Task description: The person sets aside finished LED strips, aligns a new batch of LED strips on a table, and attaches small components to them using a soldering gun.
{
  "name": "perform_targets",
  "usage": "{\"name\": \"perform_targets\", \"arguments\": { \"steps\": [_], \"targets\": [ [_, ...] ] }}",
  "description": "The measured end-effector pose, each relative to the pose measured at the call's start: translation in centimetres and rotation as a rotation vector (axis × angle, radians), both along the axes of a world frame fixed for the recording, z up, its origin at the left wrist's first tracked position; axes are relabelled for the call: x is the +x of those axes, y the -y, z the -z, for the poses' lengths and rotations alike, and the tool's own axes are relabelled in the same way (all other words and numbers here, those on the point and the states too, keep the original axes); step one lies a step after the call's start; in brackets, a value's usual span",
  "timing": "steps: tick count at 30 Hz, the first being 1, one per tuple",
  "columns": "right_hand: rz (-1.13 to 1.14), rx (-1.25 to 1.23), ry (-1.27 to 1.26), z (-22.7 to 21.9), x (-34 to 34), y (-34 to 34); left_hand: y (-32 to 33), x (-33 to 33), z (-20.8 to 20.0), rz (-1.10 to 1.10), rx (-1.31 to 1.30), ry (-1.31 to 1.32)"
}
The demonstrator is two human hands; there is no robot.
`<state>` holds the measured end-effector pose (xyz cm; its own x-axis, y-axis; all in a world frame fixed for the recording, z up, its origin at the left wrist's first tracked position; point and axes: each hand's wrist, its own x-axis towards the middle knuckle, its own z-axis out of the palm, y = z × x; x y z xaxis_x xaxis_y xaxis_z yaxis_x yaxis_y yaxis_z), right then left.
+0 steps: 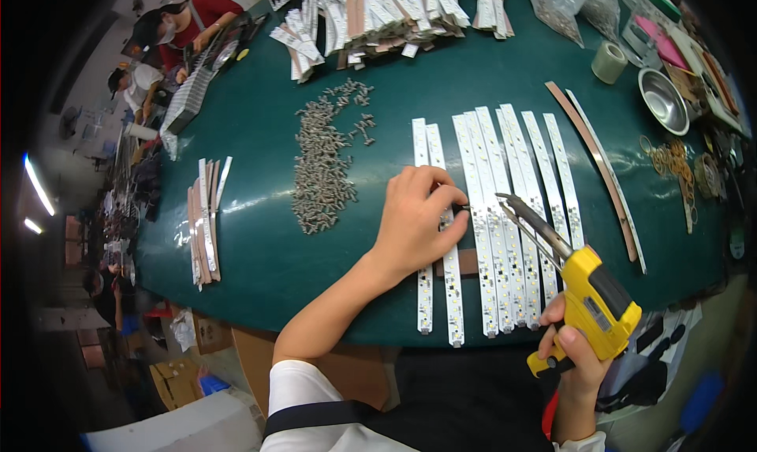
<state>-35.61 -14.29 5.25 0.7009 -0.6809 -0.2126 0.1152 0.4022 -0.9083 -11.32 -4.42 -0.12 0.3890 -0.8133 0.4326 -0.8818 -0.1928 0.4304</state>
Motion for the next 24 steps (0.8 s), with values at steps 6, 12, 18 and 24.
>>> {"name": "perform_targets", "arguments": {
  "steps": [6,12,18,24],
  "targets": [
    [0.018,-0.002,0.079,0.4,-0.9,0.8,-0.4,2.5,-1.4,-0.066,-0.045,-0.029],
    [0.073,-0.013,0.111,0.6,-1.4,1.4,-2.6,11.9,-2.0,-0.376,0.044,-0.055],
    [0.098,-0.014,0.141,0.5,-1.4,1.5,-1.3,18.5,0.3,-0.427,0.103,0.061],
    [0.107,-0.013,0.135,0.6,-1.6,1.9,0.2,19.4,0.4,-0.485,0.312,0.12]
  ]
}}
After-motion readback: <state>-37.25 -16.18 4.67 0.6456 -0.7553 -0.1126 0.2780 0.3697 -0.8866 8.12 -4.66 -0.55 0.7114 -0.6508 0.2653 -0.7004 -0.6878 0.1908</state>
